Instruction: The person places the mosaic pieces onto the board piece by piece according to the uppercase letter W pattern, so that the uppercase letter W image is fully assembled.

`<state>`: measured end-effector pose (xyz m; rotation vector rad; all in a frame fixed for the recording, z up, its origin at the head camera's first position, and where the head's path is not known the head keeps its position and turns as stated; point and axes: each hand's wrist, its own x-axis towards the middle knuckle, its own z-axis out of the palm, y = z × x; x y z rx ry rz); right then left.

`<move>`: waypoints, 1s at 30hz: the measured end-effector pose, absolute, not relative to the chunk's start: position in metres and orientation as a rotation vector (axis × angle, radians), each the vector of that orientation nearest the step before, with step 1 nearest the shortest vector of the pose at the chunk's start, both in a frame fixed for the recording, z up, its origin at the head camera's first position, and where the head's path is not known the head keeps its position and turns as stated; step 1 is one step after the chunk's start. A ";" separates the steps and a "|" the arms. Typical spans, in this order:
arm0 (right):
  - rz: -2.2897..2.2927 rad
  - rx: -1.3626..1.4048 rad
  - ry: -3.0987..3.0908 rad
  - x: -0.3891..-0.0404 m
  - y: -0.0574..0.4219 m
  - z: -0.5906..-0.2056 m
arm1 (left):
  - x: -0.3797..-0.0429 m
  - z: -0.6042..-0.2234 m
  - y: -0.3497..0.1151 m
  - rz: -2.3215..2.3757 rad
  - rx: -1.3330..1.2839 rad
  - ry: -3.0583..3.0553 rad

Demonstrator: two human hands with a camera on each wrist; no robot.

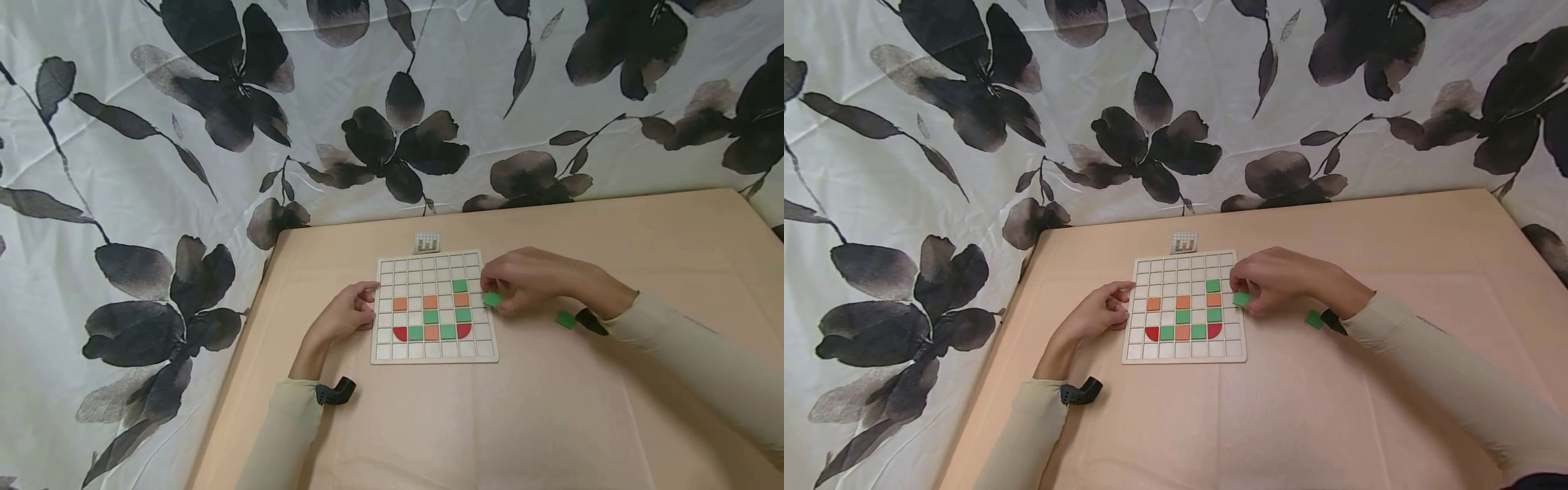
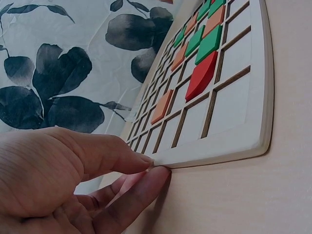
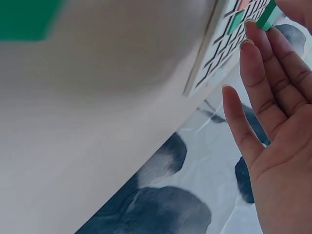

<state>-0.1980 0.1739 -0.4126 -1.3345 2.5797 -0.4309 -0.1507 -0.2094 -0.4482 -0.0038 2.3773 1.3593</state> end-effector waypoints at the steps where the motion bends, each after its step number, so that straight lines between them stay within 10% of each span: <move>1: -0.431 -1.347 2.572 -0.200 0.169 -0.412 | -0.151 -0.449 -0.209 1.357 -0.002 2.379; 30: -0.254 -1.690 2.389 -0.217 0.035 -0.423 | -0.151 -0.448 -0.211 1.361 -0.011 2.357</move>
